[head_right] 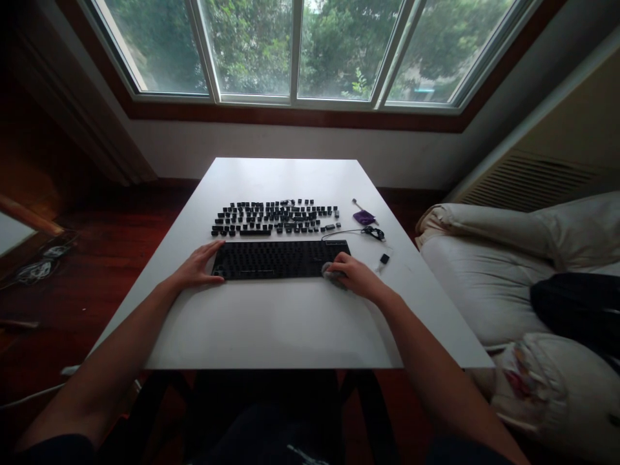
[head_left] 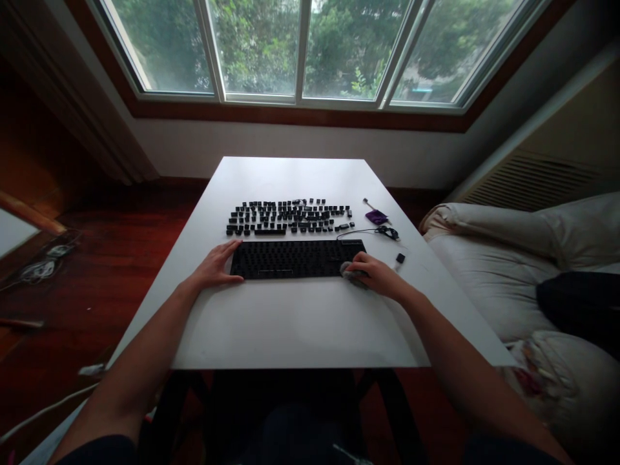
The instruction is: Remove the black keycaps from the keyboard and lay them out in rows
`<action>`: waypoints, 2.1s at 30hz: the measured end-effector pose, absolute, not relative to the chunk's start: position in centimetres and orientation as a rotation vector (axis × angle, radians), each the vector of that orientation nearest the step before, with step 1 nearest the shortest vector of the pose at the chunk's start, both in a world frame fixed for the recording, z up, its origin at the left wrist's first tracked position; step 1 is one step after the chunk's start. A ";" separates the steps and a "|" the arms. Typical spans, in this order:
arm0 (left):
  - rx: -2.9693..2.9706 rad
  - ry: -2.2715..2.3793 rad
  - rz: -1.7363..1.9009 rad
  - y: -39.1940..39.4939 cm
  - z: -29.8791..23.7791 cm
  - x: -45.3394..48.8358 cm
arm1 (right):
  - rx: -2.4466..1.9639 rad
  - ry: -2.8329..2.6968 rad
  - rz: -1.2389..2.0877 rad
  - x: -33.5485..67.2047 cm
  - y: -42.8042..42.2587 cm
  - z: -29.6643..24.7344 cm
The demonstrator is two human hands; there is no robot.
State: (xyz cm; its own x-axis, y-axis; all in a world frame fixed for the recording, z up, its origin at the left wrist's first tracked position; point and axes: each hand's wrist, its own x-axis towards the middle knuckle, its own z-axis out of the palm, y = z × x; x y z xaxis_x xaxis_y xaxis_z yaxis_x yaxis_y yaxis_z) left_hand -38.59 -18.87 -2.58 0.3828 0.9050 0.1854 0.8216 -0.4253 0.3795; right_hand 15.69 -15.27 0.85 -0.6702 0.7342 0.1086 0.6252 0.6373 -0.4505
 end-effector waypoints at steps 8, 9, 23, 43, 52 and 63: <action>2.435 1.534 0.541 -19.0 -2.5 -38.6 | -1.364 -2.464 0.476 17.6 -13.6 2.7; 2.434 1.535 0.538 -19.0 -2.5 -38.6 | -1.334 -2.452 0.447 15.7 -13.8 3.0; 2.420 1.530 0.546 -18.8 -2.6 -38.7 | -1.649 -2.371 0.383 18.3 -10.0 0.9; 2.431 1.522 0.552 -18.9 -2.5 -38.8 | -2.219 -1.706 -0.025 18.6 -7.3 -1.2; 2.407 1.519 0.580 -19.0 -2.4 -38.7 | -2.268 -1.832 -0.047 20.4 -7.3 -0.7; 2.415 1.516 0.571 -18.8 -2.3 -38.8 | -1.850 -2.262 -0.065 14.9 -0.9 0.1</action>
State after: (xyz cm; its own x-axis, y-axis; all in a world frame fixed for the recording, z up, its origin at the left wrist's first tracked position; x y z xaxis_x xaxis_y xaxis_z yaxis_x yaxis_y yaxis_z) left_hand -38.85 -18.80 -2.27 0.3880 0.8995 0.2010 0.8085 -0.4368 0.3944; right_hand 14.93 -0.88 0.11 -0.1849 0.9631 0.1957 0.9727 0.2077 -0.1031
